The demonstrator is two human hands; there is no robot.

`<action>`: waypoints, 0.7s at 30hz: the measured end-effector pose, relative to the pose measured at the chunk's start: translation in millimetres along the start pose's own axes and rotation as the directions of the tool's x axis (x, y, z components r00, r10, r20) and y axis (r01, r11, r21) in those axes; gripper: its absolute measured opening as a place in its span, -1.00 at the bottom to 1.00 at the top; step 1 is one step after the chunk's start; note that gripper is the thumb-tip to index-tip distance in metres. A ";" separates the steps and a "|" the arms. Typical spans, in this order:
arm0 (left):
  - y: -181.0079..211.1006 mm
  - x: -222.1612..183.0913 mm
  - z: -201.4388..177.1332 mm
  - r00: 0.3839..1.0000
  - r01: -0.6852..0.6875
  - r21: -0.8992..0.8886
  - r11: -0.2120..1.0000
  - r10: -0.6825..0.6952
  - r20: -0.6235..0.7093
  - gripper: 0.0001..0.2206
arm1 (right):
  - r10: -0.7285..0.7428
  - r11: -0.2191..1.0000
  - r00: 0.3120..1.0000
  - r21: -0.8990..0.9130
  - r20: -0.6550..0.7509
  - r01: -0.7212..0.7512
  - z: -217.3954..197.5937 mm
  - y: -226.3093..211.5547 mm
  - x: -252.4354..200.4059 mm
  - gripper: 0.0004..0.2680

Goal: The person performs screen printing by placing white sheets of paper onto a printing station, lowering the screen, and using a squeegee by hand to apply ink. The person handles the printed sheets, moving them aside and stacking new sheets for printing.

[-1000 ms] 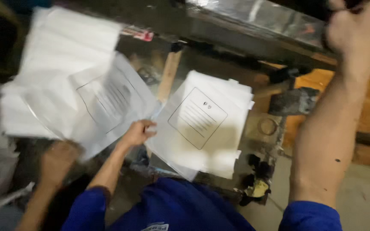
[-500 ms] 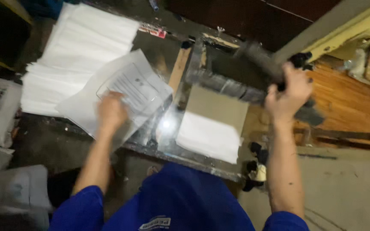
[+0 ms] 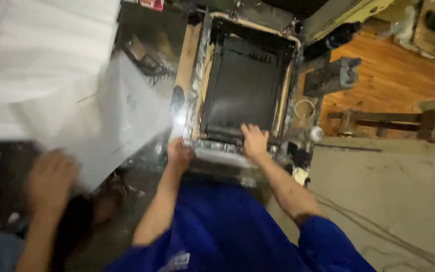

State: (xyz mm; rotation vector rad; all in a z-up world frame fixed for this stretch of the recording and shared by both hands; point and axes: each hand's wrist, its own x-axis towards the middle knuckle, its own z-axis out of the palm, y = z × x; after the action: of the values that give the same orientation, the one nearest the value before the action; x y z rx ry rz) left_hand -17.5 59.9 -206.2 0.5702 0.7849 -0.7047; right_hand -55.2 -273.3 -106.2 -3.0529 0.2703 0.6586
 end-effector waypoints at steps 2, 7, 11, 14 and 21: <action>-2.5 -3.8 6.0 0.995 -0.074 -0.006 0.997 0.074 -0.066 -0.82 | -0.117 0.989 0.893 -0.131 -0.436 0.065 47.8 21.9 24.2 -0.44; 14.3 -34.1 50.0 0.986 -0.035 -0.014 0.999 0.033 -0.163 -0.85 | -0.045 0.986 0.894 -0.162 -0.446 -0.032 -112.1 57.7 190.5 -0.52; 22.1 -50.1 62.8 0.988 -0.078 0.022 0.997 0.080 -0.130 -0.87 | 0.056 0.998 0.981 0.029 -0.188 -0.051 -161.7 105.6 326.5 -0.58; 18.8 -52.7 63.8 0.985 -0.048 0.035 0.998 0.054 -0.162 -0.86 | 0.030 0.999 0.991 -0.031 -0.130 -0.034 -169.5 120.7 335.2 -0.50; 16.4 -61.8 77.2 0.985 -0.169 0.007 0.986 0.170 -0.024 -0.75 | 0.003 0.998 0.998 0.067 0.061 -0.007 -117.7 18.5 82.4 -0.43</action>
State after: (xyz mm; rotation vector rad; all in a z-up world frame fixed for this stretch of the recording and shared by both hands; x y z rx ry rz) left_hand -3.3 38.9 -109.2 0.6430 0.7481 -0.5436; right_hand 63.6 -310.3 -32.1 -2.9639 0.2925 0.7254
